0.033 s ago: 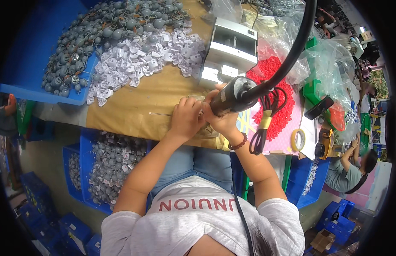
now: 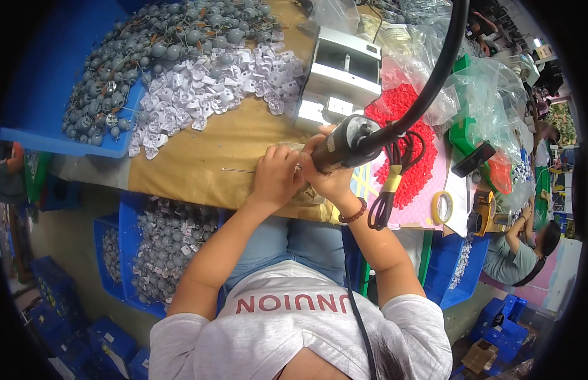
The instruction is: Manually assembling small electric motor components by placing internal parts into a housing and securing them using a suspended electric screwdriver.
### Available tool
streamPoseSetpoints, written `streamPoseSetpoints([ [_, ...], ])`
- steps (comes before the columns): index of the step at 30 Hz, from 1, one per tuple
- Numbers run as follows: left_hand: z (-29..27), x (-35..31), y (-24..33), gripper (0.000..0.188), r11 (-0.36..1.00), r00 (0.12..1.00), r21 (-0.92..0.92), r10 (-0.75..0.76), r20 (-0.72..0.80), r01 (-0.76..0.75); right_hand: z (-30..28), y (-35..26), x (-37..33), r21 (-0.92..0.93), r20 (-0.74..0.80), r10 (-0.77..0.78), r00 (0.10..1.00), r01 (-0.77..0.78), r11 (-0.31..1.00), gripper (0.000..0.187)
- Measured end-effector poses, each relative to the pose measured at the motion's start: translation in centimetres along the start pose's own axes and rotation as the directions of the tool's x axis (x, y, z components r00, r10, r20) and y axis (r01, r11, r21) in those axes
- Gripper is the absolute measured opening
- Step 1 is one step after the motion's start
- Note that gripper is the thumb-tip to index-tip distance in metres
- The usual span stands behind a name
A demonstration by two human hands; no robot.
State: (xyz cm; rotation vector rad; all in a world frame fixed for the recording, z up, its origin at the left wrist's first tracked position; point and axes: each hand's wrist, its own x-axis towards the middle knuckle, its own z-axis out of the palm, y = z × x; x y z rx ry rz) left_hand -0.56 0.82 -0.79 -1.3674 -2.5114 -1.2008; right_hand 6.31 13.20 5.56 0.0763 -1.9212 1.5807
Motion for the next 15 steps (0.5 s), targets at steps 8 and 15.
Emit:
streamPoseSetpoints([
  [8, -0.8, 0.7, 0.2, 0.042, 0.999, 0.994, -0.011, -0.041, 0.101, 0.042, -0.4, -1.5, 1.6, -0.095, -0.277, 0.147, 0.950, -0.179, 0.979, 0.041],
  [15, -1.3, 0.2, 0.8, 0.037, 0.998, 0.997, -0.058, -0.016, 0.079, 0.020, -7.4, 1.3, 1.0, 0.084, -0.621, 0.274, 0.734, -0.284, 0.955, 0.050],
])
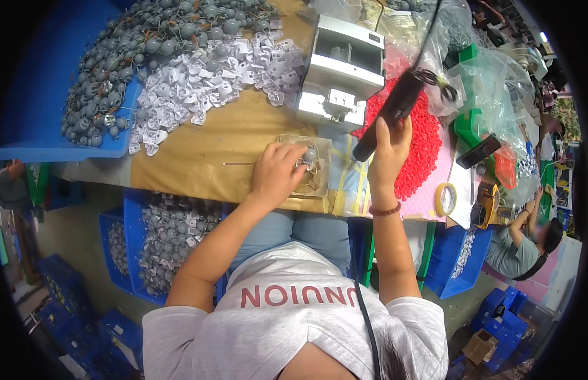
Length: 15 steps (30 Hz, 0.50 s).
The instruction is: Manually assembling small electric motor components by placing internal parts into a housing and securing them using a suspended electric screwdriver.
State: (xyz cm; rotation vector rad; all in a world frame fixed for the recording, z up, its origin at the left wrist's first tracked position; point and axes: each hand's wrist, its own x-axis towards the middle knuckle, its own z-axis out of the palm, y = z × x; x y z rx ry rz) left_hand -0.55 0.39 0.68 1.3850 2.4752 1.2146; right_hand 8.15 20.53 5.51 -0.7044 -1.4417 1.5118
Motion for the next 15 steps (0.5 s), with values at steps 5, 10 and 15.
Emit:
streamPoseSetpoints([
  [5, 0.5, -0.8, 0.2, 0.037, 0.999, 0.997, 0.038, 0.026, -0.074, -0.024, 0.4, 0.8, -5.2, -0.418, 0.542, -0.254, 0.801, 0.520, 0.745, 0.038],
  [10, 0.3, -0.6, 0.1, 0.035, 1.000, 0.998, 0.017, 0.007, -0.061, -0.006, 2.0, 4.7, -5.6, -0.436, 0.533, 0.019, 0.846, 0.255, 0.863, 0.018],
  [15, 0.1, -0.4, 0.2, 0.034, 1.000, 0.999, -0.025, 0.001, -0.048, -0.003, 4.4, 5.5, -6.2, -0.202, 0.265, 0.171, 0.949, -0.119, 0.972, 0.017],
])
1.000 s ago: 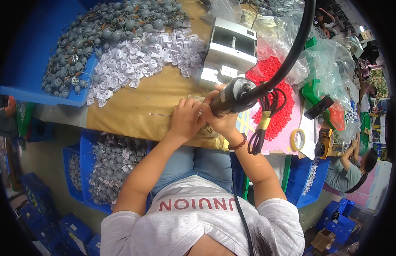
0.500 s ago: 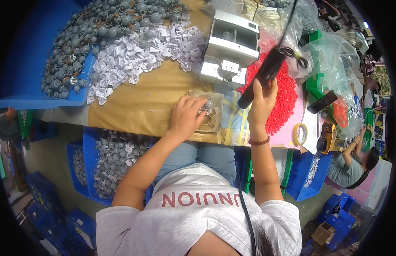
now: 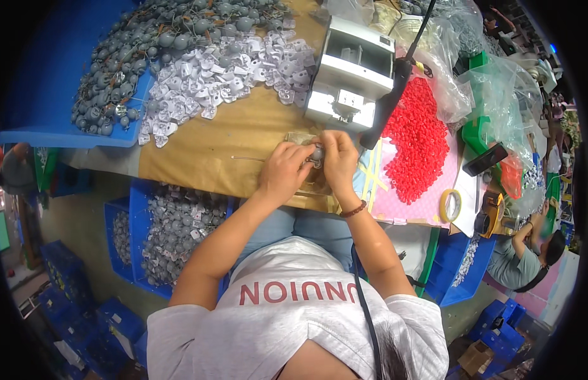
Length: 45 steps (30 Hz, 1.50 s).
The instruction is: Manually assembling small electric motor components by placing internal parts into a housing and securing them using a suspended electric screwdriver.
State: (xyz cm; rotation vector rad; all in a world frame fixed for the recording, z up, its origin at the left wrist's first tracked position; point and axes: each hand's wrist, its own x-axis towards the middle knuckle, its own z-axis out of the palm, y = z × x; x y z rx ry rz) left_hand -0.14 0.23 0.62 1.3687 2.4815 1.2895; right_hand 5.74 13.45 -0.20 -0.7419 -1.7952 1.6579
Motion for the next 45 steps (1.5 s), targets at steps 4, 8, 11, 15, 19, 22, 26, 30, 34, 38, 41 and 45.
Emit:
streamPoseSetpoints([
  [4, 0.1, -0.2, -0.3, 0.037, 1.000, 1.000, -0.005, 0.010, 0.022, -0.010, 0.2, -1.8, 1.3, 0.055, 0.072, 0.182, 0.981, -0.186, 0.981, 0.020],
  [8, -0.1, -0.5, -0.5, 0.035, 0.997, 0.996, -0.016, 0.068, -0.057, -0.069, -0.3, -2.2, 1.6, 0.089, 0.201, 0.220, 0.954, -0.242, 0.966, 0.022],
  [11, -4.2, -3.4, 0.8, 0.037, 0.854, 0.923, -0.379, -0.384, 0.002, 0.356, -2.8, -3.5, 1.1, 0.319, 0.205, 0.214, 0.955, -0.272, 0.908, 0.023],
  [15, -12.9, -11.2, -3.7, 0.037, 0.801, 0.750, -0.528, -0.527, -0.399, 0.282, -10.0, -0.7, 1.1, 0.006, 0.171, 0.060, 0.983, -0.062, 0.998, 0.019],
  [19, -17.6, -20.0, -9.4, 0.039, 0.468, 0.423, -0.676, -0.872, -0.247, 0.569, -15.8, 2.3, 1.2, -0.198, 0.102, -0.014, 0.995, 0.034, 0.980, 0.016],
  [22, -15.9, -25.0, -13.5, 0.046, 0.172, 0.220, -0.553, -0.975, 0.020, 0.815, -17.8, 2.4, 1.5, -0.598, 0.168, -0.147, 0.975, 0.219, 0.771, 0.013],
  [26, -15.8, -26.3, -16.7, 0.042, 0.501, 0.401, -0.359, -0.859, -0.318, 0.788, -18.3, 1.4, 2.0, -0.839, 0.362, -0.313, 0.878, 0.453, 0.301, 0.021],
  [30, -16.5, -12.9, -10.5, 0.033, 0.826, 0.736, 0.173, -0.358, -0.575, 0.536, -19.5, 3.2, 2.7, -0.868, 0.412, -0.220, 0.884, 0.454, 0.202, 0.021],
  [34, -12.2, -2.6, -8.4, 0.033, 0.951, 0.953, 0.239, -0.127, -0.277, 0.196, -19.2, 3.4, 3.4, -0.852, 0.424, -0.208, 0.882, 0.466, 0.239, 0.022],
  [38, -5.7, 5.8, -9.3, 0.038, 0.946, 0.990, 0.322, 0.066, -0.124, -0.023, -19.5, 3.6, 3.8, -0.862, 0.406, -0.157, 0.900, 0.434, 0.263, 0.024],
  [41, -2.8, 9.9, -8.9, 0.039, 0.938, 0.999, 0.347, -0.025, 0.048, 0.006, -19.4, 3.6, 4.1, -0.865, 0.363, -0.126, 0.923, 0.384, 0.323, 0.022],
  [45, -0.9, 10.6, -7.3, 0.040, 0.941, 0.967, 0.258, -0.244, 0.067, 0.220, -19.4, 4.0, 4.2, -0.874, 0.330, -0.130, 0.935, 0.355, 0.332, 0.017],
])
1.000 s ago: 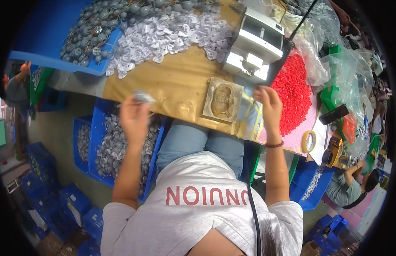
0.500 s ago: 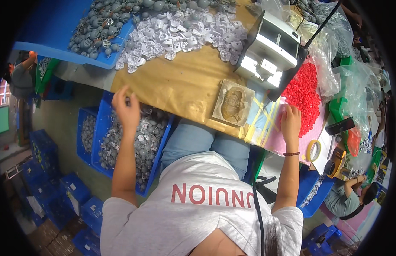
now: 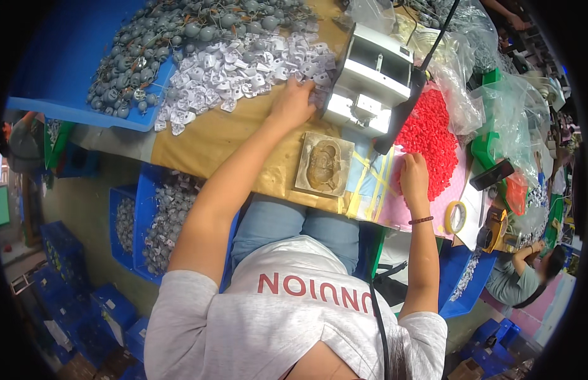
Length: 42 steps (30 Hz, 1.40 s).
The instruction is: Manually assembling small electric motor components by placing internal parts into a housing and securing them using a suspended electric screwdriver.
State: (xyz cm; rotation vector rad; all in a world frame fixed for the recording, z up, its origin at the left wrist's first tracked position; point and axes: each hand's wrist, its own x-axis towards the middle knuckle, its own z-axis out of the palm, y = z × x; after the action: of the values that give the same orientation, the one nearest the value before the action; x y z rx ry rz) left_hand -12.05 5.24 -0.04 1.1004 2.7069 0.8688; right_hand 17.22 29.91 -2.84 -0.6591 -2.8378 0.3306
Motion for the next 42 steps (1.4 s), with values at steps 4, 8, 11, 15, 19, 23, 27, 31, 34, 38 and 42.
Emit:
streamPoseSetpoints([
  [4, 0.5, -1.6, -2.0, 0.027, 0.981, 0.993, -0.177, 0.067, -0.097, -0.083, 0.1, 0.4, 0.6, -0.135, 0.018, -0.058, 0.998, 0.060, 0.989, 0.016],
  [8, -1.3, -5.1, -4.2, 0.022, 0.969, 0.971, -0.060, 0.237, -0.031, -0.238, -0.8, -0.3, 0.9, -0.048, -0.083, -0.075, 0.994, 0.071, 0.996, 0.014],
  [11, -2.1, -6.8, -3.6, 0.015, 0.967, 0.962, -0.042, 0.246, -0.119, -0.252, -2.0, -2.0, 1.1, 0.219, -0.173, -0.016, 0.985, 0.054, 0.974, 0.014],
  [15, -1.0, -6.0, 0.0, 0.021, 0.999, 0.997, -0.044, 0.025, -0.072, -0.028, -3.0, -4.9, 1.6, 0.521, -0.202, 0.071, 0.977, 0.046, 0.853, 0.012],
  [19, 0.3, -4.1, 0.7, 0.029, 0.979, 0.974, -0.009, -0.202, 0.103, 0.204, -3.4, -8.5, 1.7, 0.651, -0.195, 0.048, 0.980, 0.092, 0.754, 0.011],
  [23, -0.6, -4.1, -0.7, 0.027, 0.975, 0.997, -0.215, -0.051, 0.050, 0.061, -3.1, -8.3, 0.6, 0.702, -0.074, 0.031, 0.997, 0.030, 0.712, 0.012],
  [27, -3.7, -7.6, 1.8, 0.025, 0.893, 0.924, -0.296, 0.376, 0.070, -0.340, -2.1, -8.4, 0.2, 0.795, -0.026, 0.090, 0.996, -0.034, 0.606, 0.010],
  [31, -2.3, -9.7, 3.2, 0.021, 0.727, 0.698, -0.293, 0.683, 0.215, -0.621, -1.7, -10.7, 1.0, 0.812, -0.031, 0.044, 0.999, 0.000, 0.584, 0.010],
  [34, -1.1, -9.9, 2.5, 0.015, 0.680, 0.645, -0.281, 0.733, 0.218, -0.677, -2.4, -12.0, 1.2, 0.744, -0.042, -0.081, 0.996, 0.085, 0.662, 0.010],
  [38, 0.6, -10.3, 2.1, 0.014, 0.739, 0.761, -0.292, 0.646, 0.050, -0.608, -1.7, -12.1, 0.8, 0.796, -0.030, -0.064, 0.997, 0.062, 0.602, 0.011],
  [42, 0.5, -11.0, 3.6, 0.020, 0.900, 0.960, -0.347, 0.281, 0.003, -0.263, -1.0, -13.9, 1.3, 0.712, -0.187, -0.247, 0.951, 0.304, 0.633, 0.015],
])
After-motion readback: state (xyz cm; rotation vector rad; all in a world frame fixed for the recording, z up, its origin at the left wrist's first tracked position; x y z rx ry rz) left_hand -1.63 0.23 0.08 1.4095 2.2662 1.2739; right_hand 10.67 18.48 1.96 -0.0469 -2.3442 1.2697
